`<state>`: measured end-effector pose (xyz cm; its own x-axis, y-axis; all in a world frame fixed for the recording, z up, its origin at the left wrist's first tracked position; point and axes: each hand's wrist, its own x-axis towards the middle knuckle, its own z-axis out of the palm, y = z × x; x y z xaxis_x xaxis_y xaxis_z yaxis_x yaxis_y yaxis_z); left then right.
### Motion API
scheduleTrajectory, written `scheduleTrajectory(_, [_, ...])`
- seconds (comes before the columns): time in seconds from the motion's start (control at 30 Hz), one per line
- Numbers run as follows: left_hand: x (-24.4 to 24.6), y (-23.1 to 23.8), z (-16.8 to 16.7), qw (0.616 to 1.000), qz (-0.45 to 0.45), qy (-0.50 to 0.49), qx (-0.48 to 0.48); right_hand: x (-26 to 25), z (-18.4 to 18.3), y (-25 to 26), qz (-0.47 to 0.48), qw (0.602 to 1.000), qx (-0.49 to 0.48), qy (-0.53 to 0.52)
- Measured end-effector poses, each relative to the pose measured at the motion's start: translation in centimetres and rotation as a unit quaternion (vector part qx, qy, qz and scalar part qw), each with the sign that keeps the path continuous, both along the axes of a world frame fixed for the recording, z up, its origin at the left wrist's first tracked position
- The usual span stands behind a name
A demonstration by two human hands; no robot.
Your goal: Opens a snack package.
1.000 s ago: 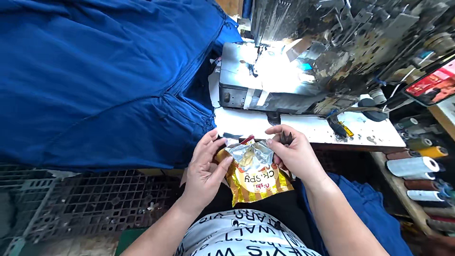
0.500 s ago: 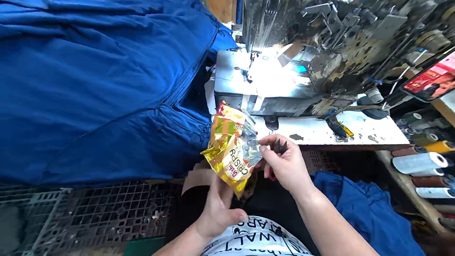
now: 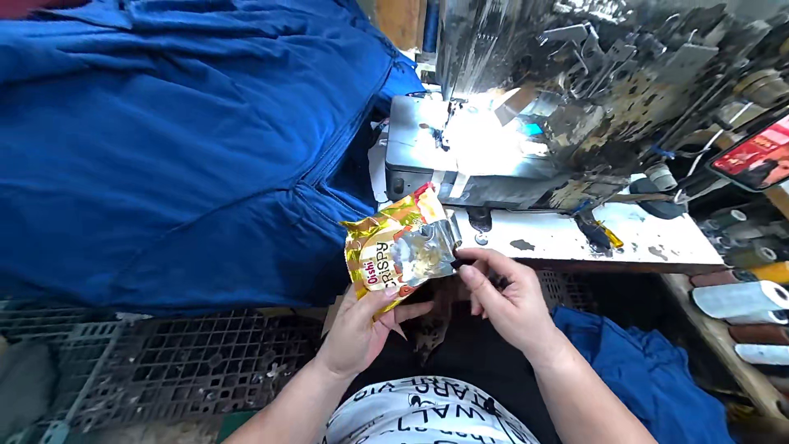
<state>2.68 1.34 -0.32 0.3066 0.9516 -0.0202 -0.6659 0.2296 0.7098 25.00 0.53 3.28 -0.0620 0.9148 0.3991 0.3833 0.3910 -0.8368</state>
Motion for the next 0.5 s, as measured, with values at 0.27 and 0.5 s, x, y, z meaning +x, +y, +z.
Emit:
scheduleTrajectory(0.27, [-3.8, 2.3, 2.0, 0.968, -0.228, 0.09, 0.047, 0.3, 0.8, 1.0, 0.029, 0.979, -0.191, 0.07])
scheduleTrajectory(0.5, [-2.3, 1.7, 0.6, 0.994, -0.074, -0.06, -0.05, -1.4, 0.7, 0.8, -0.004, 0.948, -0.274, 0.16])
